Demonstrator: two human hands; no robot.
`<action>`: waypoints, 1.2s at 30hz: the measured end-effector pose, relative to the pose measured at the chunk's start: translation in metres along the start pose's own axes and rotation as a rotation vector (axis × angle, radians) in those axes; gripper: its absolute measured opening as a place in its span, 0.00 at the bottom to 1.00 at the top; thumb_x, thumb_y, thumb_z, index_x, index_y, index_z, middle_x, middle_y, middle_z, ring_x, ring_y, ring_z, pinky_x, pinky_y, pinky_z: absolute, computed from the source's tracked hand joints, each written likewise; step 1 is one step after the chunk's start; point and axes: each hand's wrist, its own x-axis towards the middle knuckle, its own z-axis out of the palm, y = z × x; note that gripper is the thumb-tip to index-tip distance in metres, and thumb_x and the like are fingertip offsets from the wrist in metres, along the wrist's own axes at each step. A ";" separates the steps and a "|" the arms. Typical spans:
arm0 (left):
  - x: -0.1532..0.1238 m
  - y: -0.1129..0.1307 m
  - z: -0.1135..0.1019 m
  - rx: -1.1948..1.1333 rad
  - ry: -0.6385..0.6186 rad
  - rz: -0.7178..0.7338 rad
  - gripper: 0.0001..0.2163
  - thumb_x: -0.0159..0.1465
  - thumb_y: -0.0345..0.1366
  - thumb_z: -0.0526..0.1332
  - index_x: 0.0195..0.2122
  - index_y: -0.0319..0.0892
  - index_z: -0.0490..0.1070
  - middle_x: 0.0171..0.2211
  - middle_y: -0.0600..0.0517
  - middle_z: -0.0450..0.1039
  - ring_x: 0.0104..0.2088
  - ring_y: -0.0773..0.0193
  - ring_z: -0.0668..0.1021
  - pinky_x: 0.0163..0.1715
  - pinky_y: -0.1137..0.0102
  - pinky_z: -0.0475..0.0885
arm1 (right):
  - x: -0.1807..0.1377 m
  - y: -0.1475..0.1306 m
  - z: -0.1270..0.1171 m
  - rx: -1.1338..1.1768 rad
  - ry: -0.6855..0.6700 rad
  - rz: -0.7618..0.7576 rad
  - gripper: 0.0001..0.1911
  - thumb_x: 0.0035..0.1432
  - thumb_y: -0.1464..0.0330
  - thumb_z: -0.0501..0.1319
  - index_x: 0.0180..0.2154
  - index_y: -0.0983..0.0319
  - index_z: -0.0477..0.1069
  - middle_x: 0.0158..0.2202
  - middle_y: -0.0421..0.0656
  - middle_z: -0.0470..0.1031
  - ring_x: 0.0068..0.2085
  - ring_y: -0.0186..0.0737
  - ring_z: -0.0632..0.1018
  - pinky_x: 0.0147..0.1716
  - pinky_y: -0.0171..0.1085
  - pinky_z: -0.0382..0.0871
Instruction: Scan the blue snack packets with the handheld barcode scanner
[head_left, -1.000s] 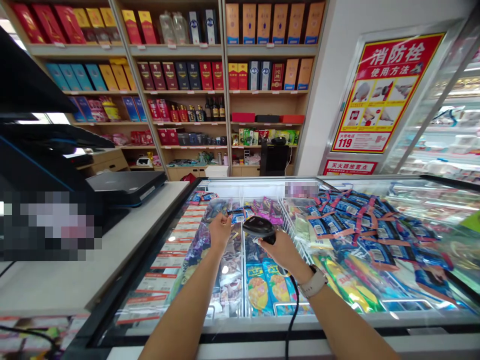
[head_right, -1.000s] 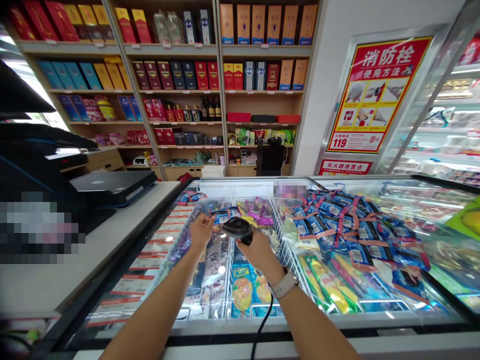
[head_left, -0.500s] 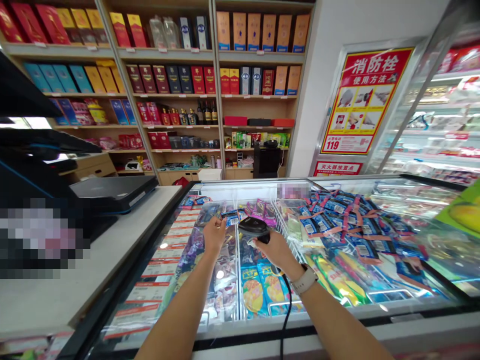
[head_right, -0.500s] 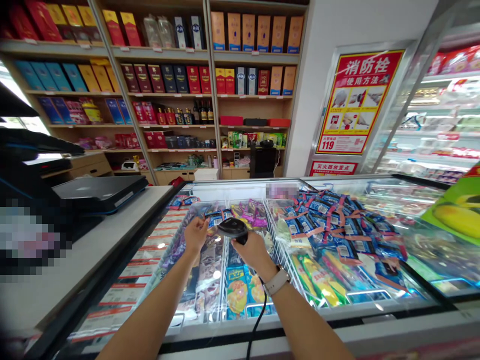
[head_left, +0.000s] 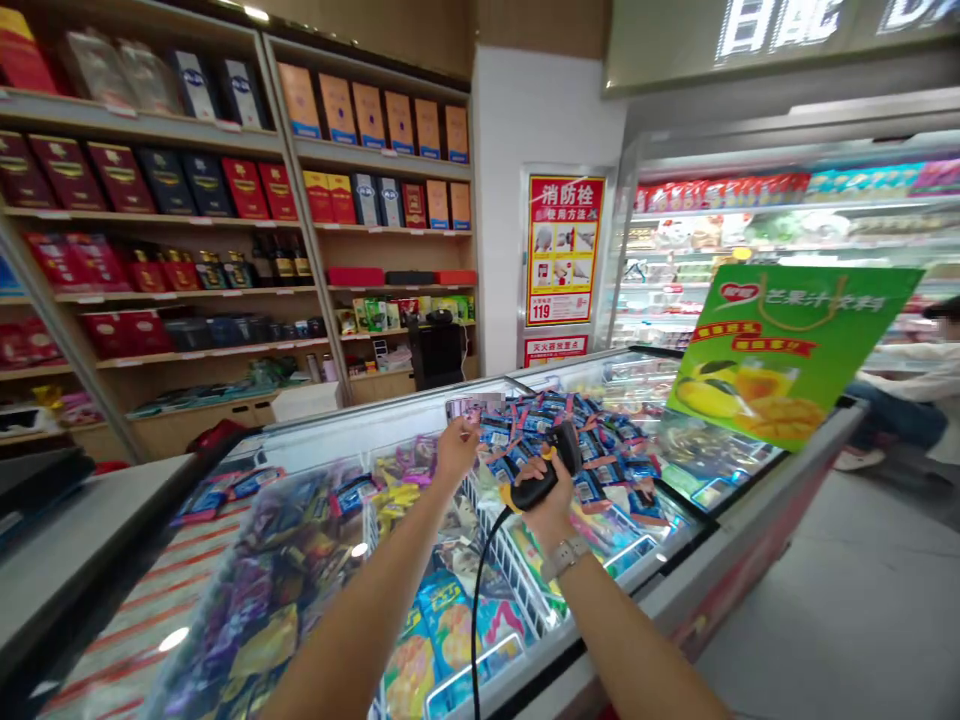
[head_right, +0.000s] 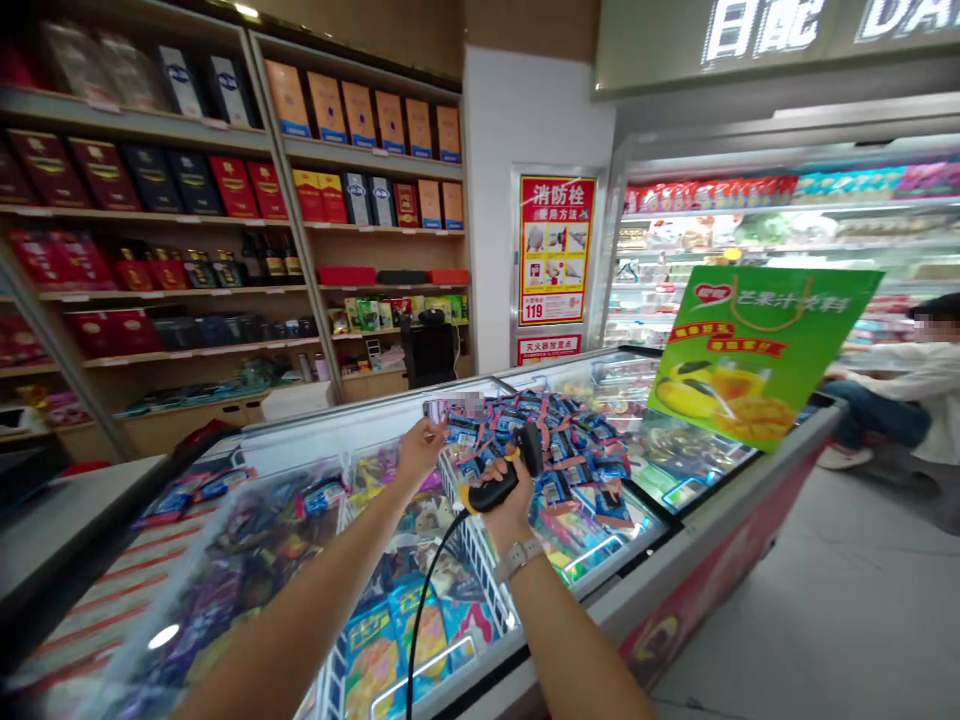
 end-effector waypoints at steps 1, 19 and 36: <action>0.009 0.004 0.022 0.007 -0.041 0.011 0.08 0.53 0.35 0.59 0.23 0.44 0.59 0.21 0.57 0.68 0.25 0.66 0.75 0.29 0.68 0.74 | 0.005 -0.003 -0.007 0.016 0.023 -0.049 0.15 0.46 0.56 0.63 0.25 0.58 0.62 0.17 0.31 0.55 0.17 0.28 0.61 0.21 0.31 0.63; 0.061 0.025 0.123 0.613 -0.240 0.510 0.06 0.56 0.35 0.62 0.34 0.42 0.71 0.36 0.48 0.74 0.41 0.58 0.75 0.43 0.65 0.68 | 0.030 -0.005 -0.026 0.196 0.206 -0.119 0.10 0.47 0.59 0.59 0.25 0.57 0.62 0.18 0.33 0.55 0.18 0.31 0.60 0.22 0.34 0.63; -0.056 -0.039 -0.190 1.198 0.054 -0.319 0.13 0.61 0.41 0.55 0.40 0.41 0.74 0.41 0.41 0.75 0.48 0.47 0.73 0.47 0.55 0.65 | -0.033 0.085 0.053 -0.012 0.030 0.397 0.14 0.40 0.65 0.67 0.28 0.60 0.64 0.17 0.31 0.61 0.17 0.27 0.62 0.17 0.29 0.59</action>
